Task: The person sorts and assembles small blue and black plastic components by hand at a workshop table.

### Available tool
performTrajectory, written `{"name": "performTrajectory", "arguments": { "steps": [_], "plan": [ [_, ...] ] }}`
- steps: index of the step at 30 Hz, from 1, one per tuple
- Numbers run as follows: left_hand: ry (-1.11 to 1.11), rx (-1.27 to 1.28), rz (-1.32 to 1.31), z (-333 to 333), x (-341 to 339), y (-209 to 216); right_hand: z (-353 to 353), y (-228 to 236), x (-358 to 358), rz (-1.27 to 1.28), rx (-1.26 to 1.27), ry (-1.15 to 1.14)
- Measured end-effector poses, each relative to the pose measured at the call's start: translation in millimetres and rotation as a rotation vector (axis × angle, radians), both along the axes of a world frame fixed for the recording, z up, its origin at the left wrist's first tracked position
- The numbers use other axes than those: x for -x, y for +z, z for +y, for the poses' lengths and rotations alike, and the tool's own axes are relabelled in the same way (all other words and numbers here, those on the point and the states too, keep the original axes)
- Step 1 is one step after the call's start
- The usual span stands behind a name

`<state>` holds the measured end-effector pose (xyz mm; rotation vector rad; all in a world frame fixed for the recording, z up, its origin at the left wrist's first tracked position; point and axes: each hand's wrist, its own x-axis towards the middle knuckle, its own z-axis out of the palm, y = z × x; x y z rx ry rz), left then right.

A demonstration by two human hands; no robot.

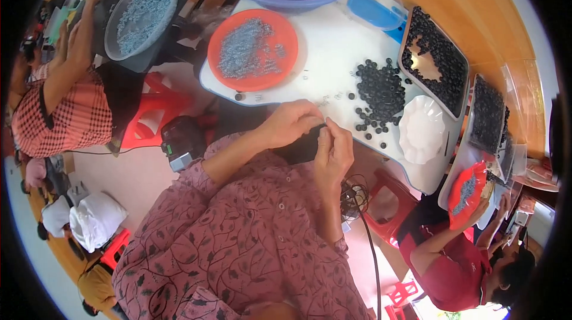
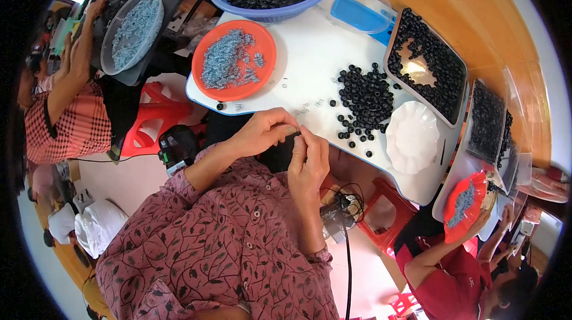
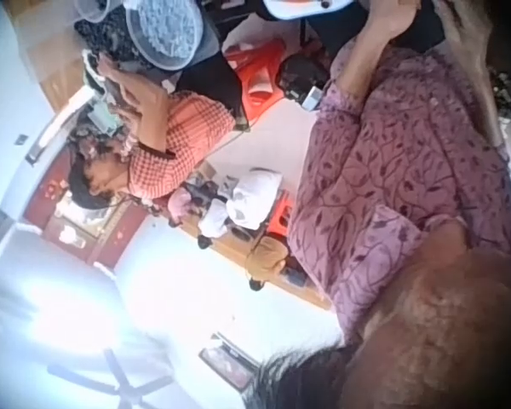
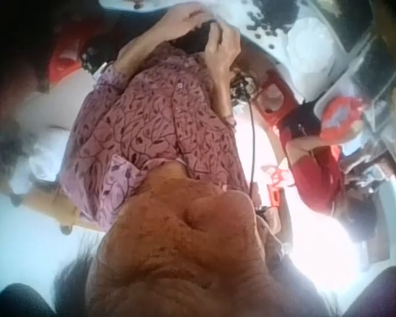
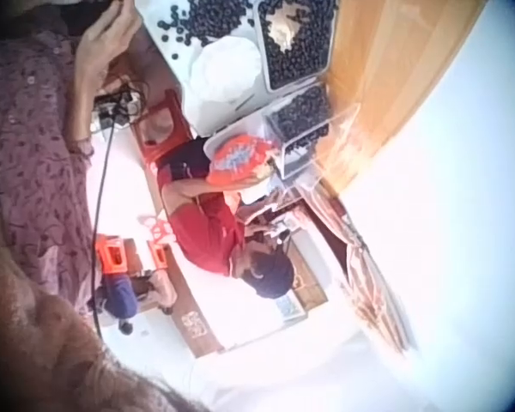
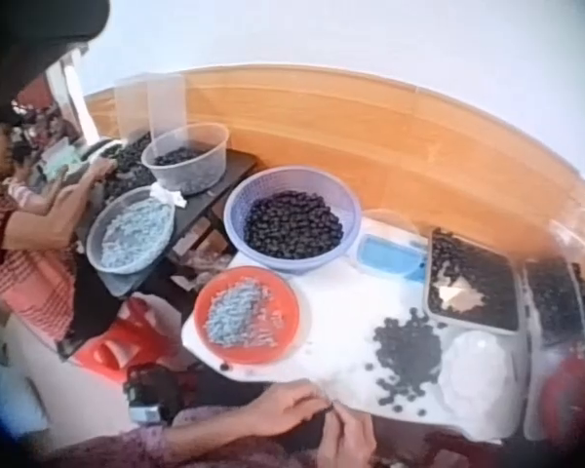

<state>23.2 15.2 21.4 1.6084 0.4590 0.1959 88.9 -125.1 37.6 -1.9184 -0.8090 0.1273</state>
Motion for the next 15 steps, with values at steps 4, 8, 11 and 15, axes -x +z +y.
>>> {"name": "performTrajectory", "arguments": {
  "steps": [4, 8, 11, 15],
  "plan": [
    [-0.111, 0.283, 0.076, -2, -6, 4, -5, -13, -5, 0.081, -0.026, -0.038],
    [-0.085, 0.363, 0.113, -8, -15, -3, -10, -12, -14, 0.055, -0.096, -0.039],
    [-0.136, 0.304, 0.178, -8, -24, -1, -11, -5, -21, 0.092, -0.058, -0.041],
    [-0.113, 0.084, 0.058, -11, -35, -8, -17, -12, -29, 0.165, -0.127, -0.079]
  ]
}}
